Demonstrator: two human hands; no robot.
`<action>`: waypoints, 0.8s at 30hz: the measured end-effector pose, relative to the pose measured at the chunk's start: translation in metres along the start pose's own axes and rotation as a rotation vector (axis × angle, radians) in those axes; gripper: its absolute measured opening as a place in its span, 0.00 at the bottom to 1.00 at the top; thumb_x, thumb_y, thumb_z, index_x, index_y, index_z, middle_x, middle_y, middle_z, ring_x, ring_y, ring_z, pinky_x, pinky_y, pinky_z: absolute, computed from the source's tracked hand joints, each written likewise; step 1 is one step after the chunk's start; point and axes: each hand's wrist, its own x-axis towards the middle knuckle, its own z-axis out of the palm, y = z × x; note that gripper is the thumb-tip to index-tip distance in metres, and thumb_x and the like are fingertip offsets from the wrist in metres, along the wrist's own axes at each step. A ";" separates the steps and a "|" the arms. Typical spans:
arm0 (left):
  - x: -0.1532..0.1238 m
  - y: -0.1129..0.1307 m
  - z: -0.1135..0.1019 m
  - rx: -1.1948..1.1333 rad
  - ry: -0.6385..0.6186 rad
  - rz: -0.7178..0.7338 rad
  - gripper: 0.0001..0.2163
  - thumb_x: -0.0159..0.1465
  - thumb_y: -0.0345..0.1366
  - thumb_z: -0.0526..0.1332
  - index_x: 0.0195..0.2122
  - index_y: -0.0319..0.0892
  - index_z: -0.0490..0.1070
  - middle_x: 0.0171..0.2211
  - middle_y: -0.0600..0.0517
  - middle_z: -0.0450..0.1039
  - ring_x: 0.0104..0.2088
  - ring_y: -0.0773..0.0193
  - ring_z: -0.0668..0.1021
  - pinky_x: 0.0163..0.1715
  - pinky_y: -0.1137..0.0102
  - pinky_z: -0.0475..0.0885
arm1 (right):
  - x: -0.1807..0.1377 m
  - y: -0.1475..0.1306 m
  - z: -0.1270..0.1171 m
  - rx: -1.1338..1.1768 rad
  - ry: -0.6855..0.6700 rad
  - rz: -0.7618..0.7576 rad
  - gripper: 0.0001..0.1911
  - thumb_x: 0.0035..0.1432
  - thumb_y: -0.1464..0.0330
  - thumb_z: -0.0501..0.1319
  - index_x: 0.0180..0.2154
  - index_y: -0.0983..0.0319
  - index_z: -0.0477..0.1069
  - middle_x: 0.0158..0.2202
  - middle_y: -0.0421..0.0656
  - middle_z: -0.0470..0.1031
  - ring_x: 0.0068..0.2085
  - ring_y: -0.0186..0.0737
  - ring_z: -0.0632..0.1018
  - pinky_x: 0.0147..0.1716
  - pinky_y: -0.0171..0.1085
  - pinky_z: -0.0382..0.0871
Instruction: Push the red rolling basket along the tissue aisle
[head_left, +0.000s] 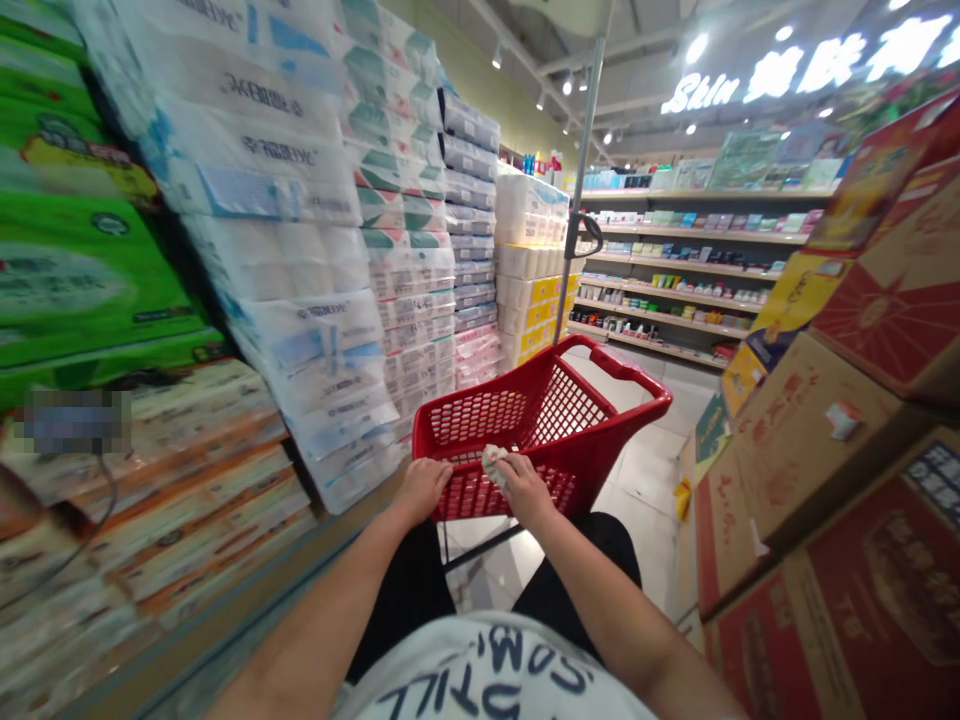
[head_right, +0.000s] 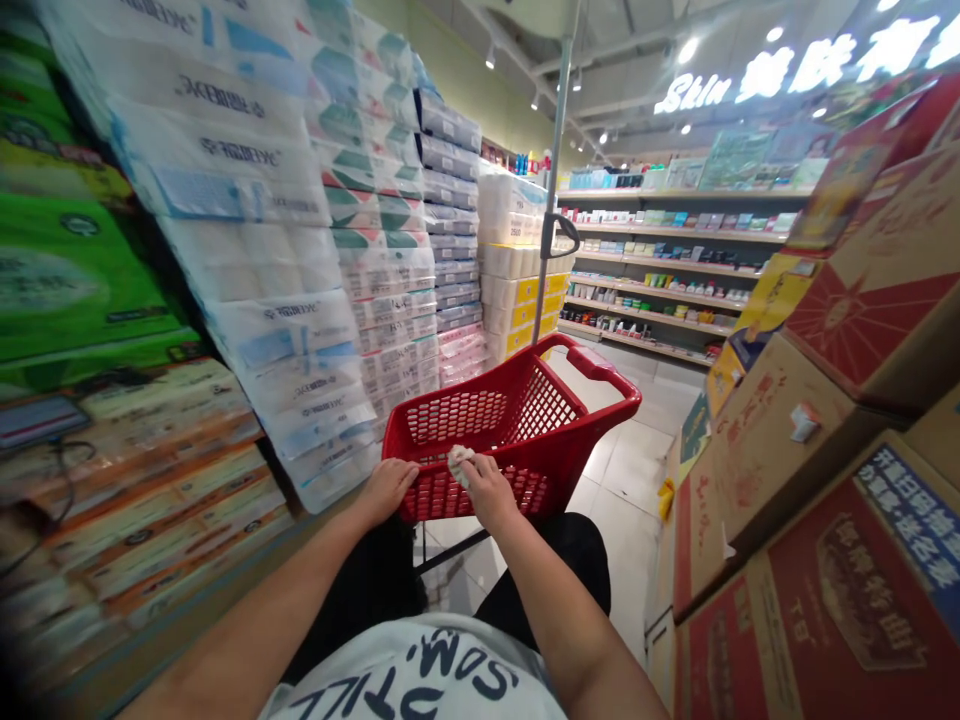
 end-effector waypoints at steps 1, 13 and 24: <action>0.001 0.000 0.001 0.003 0.000 -0.028 0.19 0.70 0.40 0.42 0.43 0.45 0.72 0.42 0.49 0.77 0.45 0.61 0.74 0.51 0.63 0.61 | 0.000 0.000 0.004 -0.003 -0.017 0.007 0.29 0.54 0.80 0.56 0.57 0.57 0.65 0.53 0.47 0.68 0.53 0.43 0.66 0.51 0.41 0.68; 0.008 -0.011 0.017 0.076 0.014 -0.060 0.15 0.69 0.37 0.44 0.38 0.43 0.71 0.40 0.49 0.75 0.44 0.60 0.72 0.51 0.61 0.58 | -0.006 -0.001 0.025 -0.134 -0.265 0.017 0.21 0.59 0.77 0.54 0.53 0.56 0.68 0.49 0.47 0.68 0.50 0.44 0.66 0.38 0.35 0.70; 0.003 -0.017 0.021 -0.003 0.064 -0.059 0.17 0.70 0.38 0.44 0.36 0.44 0.72 0.37 0.50 0.75 0.42 0.60 0.72 0.50 0.60 0.58 | 0.006 -0.024 0.054 -0.200 -0.383 -0.089 0.18 0.62 0.74 0.53 0.51 0.56 0.69 0.47 0.47 0.69 0.48 0.46 0.68 0.38 0.37 0.69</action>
